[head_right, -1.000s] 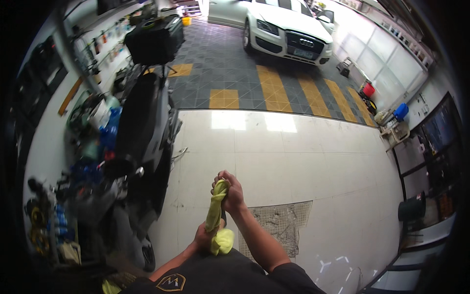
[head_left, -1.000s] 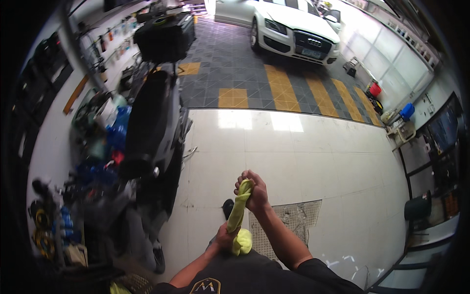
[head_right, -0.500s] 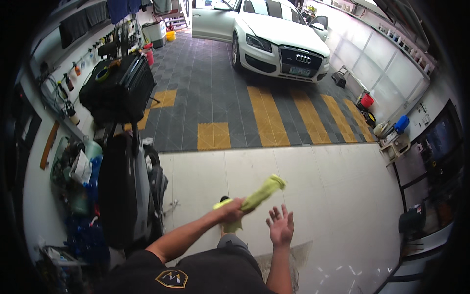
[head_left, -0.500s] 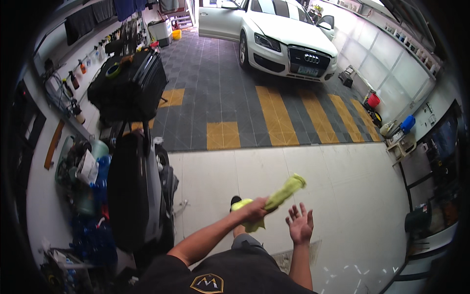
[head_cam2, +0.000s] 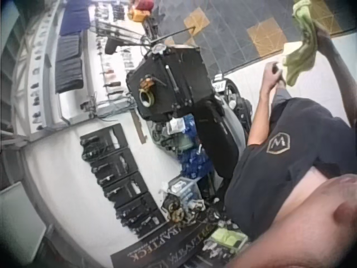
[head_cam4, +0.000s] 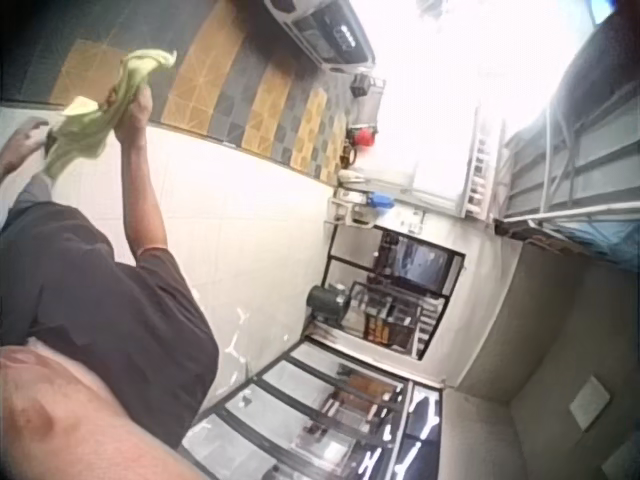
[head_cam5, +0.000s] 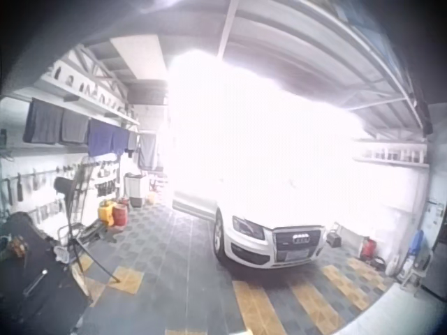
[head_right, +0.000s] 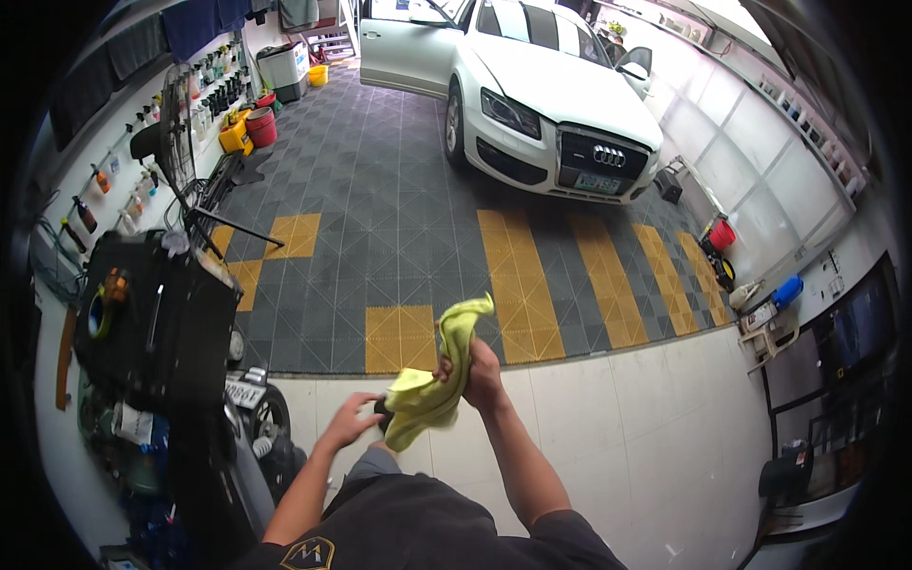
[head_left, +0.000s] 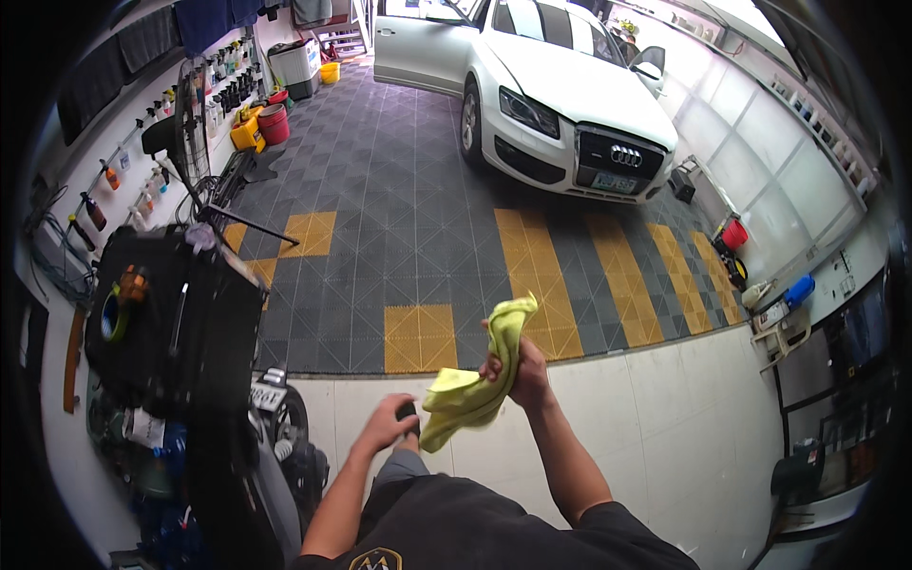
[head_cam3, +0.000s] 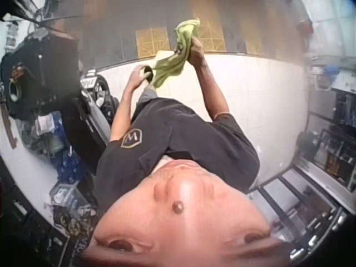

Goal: The person removes a white car door handle using a trim tool, wipes the door edge with a cloth, and then uses a screwdriver to work on the door handle area. The person retrieves tools from a toolbox and continues adjusting the door handle mechanism.

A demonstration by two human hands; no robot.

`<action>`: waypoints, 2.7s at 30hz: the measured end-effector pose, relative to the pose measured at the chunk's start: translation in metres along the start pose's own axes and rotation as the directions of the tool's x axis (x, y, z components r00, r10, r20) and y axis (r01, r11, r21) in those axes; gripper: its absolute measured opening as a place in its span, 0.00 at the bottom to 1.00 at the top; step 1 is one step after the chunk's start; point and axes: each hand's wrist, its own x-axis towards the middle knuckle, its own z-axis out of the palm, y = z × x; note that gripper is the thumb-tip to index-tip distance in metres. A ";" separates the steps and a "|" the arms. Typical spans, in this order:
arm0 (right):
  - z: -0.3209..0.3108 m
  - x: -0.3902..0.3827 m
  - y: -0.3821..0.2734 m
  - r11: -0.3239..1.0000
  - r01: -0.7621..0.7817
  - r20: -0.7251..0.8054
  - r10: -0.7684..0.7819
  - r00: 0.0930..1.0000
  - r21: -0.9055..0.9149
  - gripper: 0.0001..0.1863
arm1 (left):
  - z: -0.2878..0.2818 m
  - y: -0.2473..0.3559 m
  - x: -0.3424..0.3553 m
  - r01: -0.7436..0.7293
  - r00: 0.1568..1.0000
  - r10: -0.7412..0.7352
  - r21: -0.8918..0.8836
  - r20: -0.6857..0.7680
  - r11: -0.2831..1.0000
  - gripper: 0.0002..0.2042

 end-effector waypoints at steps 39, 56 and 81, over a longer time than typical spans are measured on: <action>-0.198 1.440 -0.201 0.547 -0.380 -0.395 0.095 0.914 -0.746 0.26 | -0.621 -0.209 1.039 0.106 0.630 -0.617 -0.734 -0.472 0.670 0.12; -0.347 1.631 -0.057 -0.137 -0.900 -0.825 0.474 0.308 -0.414 0.24 | -1.133 0.178 1.576 -0.905 0.037 0.995 -0.420 0.090 0.072 0.18; -0.175 2.425 -0.079 0.188 -0.924 -0.862 0.335 0.380 -0.334 0.31 | -1.620 0.083 2.170 -0.829 0.265 0.963 -0.521 -0.042 0.205 0.15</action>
